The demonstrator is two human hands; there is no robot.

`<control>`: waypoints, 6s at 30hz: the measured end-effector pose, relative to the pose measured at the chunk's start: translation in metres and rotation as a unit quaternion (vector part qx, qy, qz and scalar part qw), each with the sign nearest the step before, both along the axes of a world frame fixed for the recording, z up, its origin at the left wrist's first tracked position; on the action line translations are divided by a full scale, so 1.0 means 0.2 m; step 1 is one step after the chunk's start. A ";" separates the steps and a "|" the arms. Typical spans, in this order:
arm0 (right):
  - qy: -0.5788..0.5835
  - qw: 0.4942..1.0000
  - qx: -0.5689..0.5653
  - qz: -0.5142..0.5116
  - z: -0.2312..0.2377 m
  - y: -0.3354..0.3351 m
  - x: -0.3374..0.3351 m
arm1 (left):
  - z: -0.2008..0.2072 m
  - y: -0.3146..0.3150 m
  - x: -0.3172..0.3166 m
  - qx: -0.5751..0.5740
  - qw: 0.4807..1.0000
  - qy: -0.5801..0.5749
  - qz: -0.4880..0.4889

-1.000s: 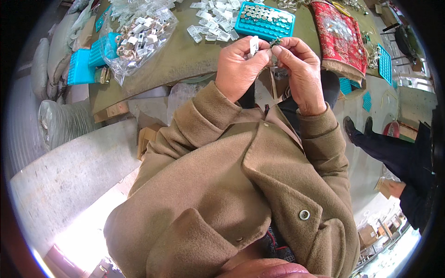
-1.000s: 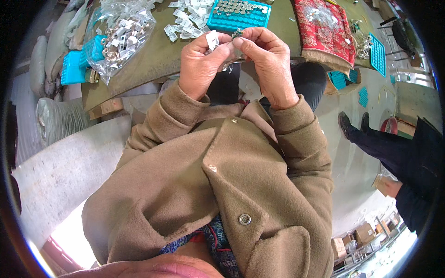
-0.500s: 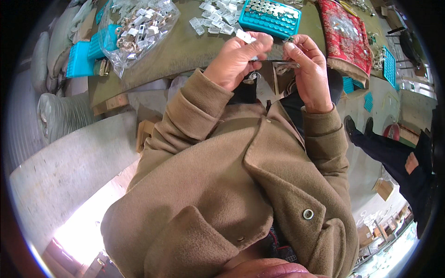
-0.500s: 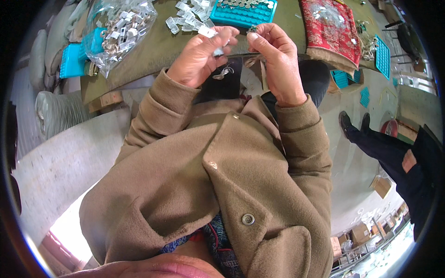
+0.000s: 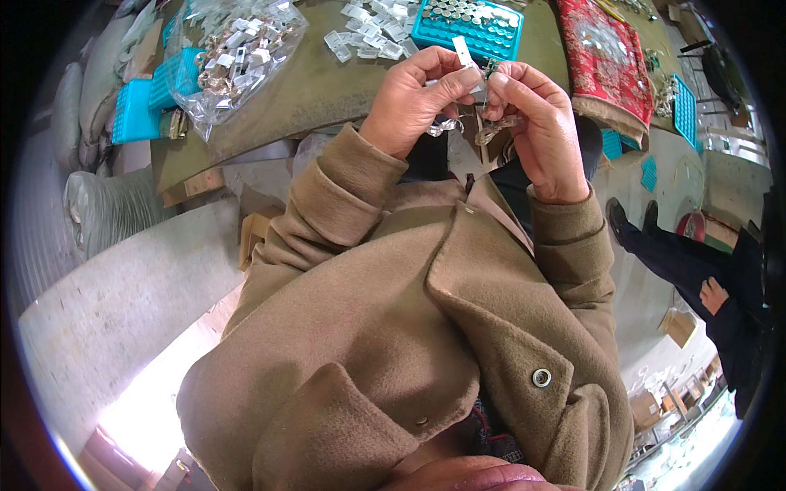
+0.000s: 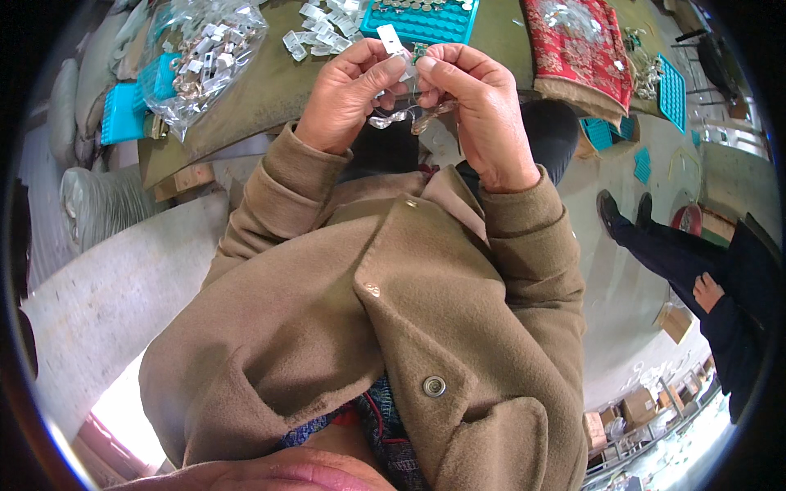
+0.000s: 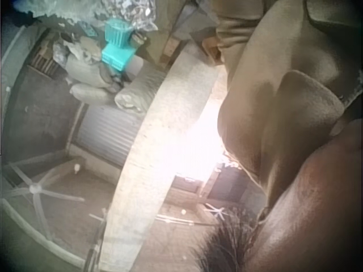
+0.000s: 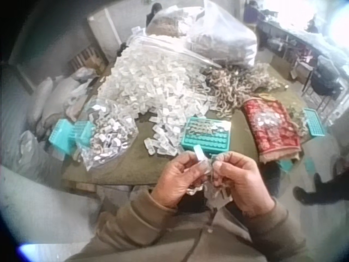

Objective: The person repeatedly picks small white plastic housings and metal contacts from a table, inserts the contacts into the housings, and places the assembled units into a blue tray. The person occasionally uses a red light to illuminate the components during insertion.

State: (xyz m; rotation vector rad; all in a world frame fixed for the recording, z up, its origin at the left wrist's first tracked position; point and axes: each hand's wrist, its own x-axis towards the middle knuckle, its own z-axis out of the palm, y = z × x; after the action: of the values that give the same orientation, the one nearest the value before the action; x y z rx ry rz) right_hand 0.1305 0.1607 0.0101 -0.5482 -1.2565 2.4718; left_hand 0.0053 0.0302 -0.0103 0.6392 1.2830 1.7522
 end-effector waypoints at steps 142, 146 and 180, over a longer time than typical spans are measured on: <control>-0.123 0.645 0.747 -0.107 -0.20 0.36 -0.25 | -0.01 0.02 -0.08 -0.139 0.973 -0.182 0.025; -0.093 0.705 0.700 -0.068 -0.17 0.43 -0.29 | 0.00 0.03 -0.07 -0.145 0.973 -0.175 0.026; 0.023 0.678 0.730 -0.087 -0.07 0.06 -0.16 | -0.04 -0.01 -0.07 -0.079 0.986 -0.143 0.019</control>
State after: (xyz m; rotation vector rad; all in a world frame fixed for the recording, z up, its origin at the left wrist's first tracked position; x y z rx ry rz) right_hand 0.0980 0.1730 -0.0042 -0.0877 -2.3721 0.6685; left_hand -0.0087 0.0290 -0.0178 0.2624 1.2219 1.6818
